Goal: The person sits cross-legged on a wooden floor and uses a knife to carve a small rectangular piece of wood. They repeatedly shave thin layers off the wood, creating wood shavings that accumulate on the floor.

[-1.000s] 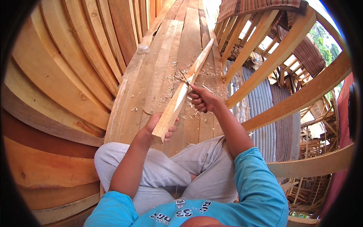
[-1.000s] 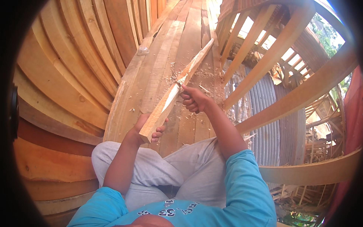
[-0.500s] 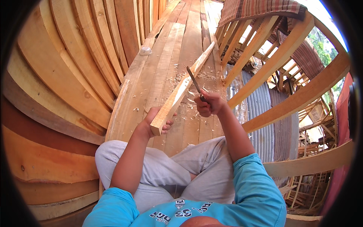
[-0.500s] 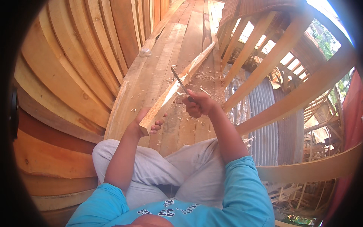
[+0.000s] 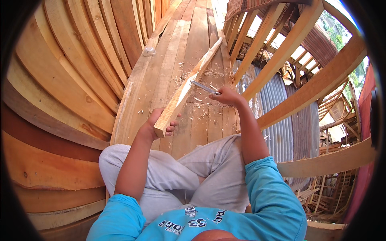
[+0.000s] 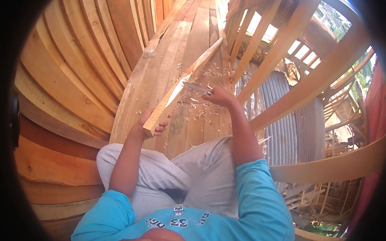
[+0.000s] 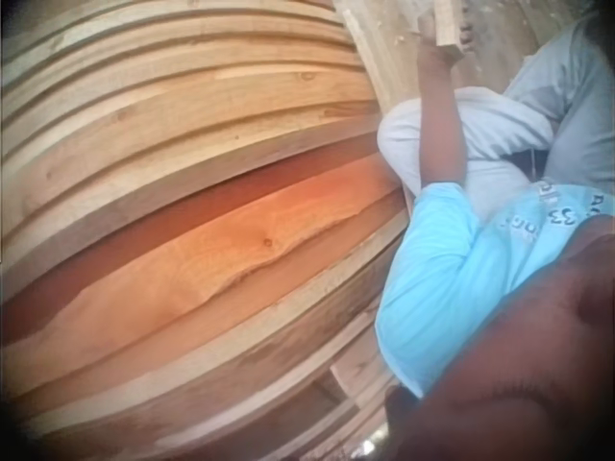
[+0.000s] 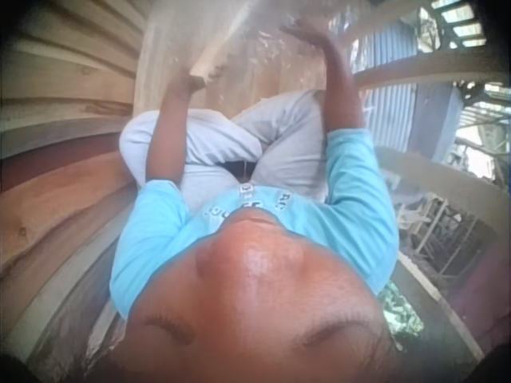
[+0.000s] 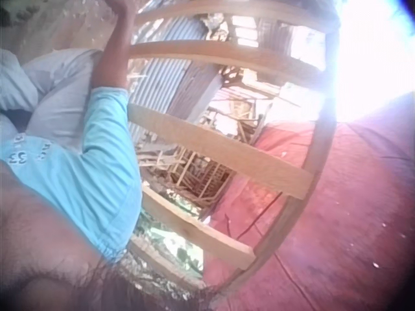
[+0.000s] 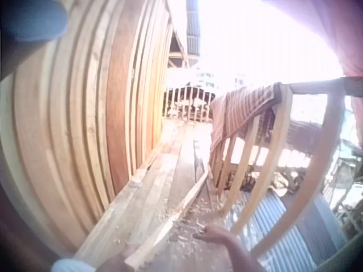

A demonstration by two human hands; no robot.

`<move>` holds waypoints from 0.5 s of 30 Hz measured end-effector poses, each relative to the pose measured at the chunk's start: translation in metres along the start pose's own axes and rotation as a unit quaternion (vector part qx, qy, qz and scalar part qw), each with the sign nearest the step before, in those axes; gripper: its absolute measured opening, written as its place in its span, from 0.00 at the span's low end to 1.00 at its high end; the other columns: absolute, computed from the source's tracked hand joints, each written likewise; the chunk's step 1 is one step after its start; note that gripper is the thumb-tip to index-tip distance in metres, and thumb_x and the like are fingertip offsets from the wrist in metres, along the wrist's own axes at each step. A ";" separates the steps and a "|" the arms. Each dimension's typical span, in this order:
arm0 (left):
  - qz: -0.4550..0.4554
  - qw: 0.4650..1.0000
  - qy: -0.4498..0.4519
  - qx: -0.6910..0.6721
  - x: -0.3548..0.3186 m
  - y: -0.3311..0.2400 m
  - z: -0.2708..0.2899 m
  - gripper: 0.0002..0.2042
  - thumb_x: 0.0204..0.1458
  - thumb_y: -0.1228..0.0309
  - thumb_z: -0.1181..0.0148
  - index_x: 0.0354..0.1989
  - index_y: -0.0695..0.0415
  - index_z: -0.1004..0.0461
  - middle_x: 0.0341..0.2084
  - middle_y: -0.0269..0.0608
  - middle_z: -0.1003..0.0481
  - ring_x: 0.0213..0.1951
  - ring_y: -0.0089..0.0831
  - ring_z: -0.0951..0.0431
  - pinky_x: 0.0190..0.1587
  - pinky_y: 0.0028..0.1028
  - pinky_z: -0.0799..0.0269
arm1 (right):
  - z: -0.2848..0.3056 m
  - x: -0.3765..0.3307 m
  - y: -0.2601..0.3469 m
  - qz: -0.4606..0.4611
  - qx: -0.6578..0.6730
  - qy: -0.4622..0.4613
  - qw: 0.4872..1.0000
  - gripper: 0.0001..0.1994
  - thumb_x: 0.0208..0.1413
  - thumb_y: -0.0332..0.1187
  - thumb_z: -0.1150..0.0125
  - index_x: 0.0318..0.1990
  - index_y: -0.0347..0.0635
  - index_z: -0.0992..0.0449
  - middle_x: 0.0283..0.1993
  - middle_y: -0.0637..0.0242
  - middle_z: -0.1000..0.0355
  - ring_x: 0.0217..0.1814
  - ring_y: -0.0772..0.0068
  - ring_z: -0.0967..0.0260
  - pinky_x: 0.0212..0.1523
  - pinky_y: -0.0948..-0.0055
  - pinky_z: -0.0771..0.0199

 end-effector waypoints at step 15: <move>-0.026 0.997 0.061 -0.035 0.000 -0.001 -0.003 0.24 0.64 0.54 0.61 0.49 0.66 0.33 0.20 0.39 0.32 0.13 0.26 0.33 0.12 0.25 0.36 | 0.004 -0.007 0.051 0.180 0.122 -0.037 0.975 0.14 0.67 0.39 0.48 0.48 0.38 0.23 0.44 0.54 0.23 0.49 0.58 0.26 0.51 0.62 0.29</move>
Point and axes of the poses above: each hand's wrist, its own x-axis towards the middle knuckle, its own z-axis out of the back of the hand, y = z × x, the point moved 7 cm from there along x, towards the middle knuckle
